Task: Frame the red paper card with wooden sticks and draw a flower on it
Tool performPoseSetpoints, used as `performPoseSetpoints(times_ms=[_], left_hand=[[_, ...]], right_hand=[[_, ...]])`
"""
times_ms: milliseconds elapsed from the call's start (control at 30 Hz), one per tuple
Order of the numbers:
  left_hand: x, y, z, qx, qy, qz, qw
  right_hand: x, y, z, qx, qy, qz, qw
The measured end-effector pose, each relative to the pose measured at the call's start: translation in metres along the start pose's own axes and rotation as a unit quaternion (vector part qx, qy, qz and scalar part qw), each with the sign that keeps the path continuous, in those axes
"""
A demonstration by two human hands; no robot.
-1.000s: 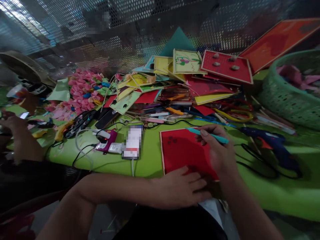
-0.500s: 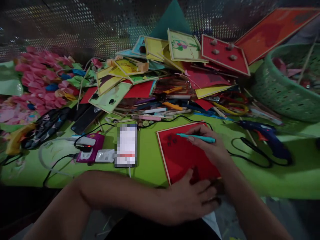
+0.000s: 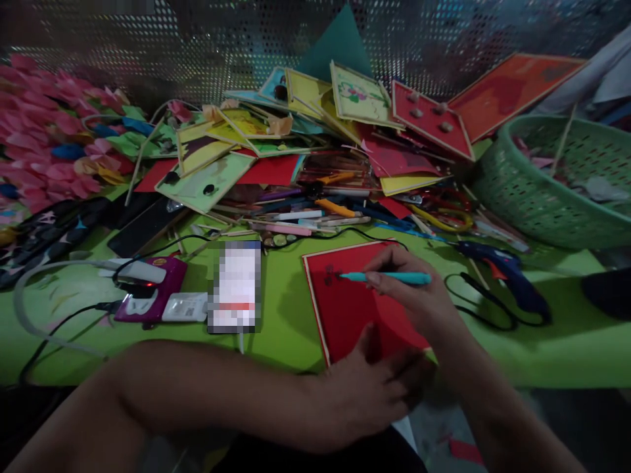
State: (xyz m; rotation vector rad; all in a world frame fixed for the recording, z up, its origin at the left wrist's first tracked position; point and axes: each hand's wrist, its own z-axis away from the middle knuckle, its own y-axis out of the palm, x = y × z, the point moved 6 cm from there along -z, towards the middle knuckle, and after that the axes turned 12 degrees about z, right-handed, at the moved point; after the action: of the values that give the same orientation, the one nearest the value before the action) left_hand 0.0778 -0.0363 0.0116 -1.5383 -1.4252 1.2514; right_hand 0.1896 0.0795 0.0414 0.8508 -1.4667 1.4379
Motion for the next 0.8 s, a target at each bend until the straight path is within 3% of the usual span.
performPoseSetpoints(times_ms=[300, 800], left_hand=[[-0.001, -0.003, -0.001, 0.014, -0.002, -0.01, 1.0], [-0.001, -0.006, 0.0, 0.043, -0.018, -0.017, 0.999]], right_hand=[[-0.016, 0.023, -0.009, 0.012, -0.013, 0.016, 1.0], [0.0, 0.028, -0.007, 0.022, -0.01, 0.092, 0.995]])
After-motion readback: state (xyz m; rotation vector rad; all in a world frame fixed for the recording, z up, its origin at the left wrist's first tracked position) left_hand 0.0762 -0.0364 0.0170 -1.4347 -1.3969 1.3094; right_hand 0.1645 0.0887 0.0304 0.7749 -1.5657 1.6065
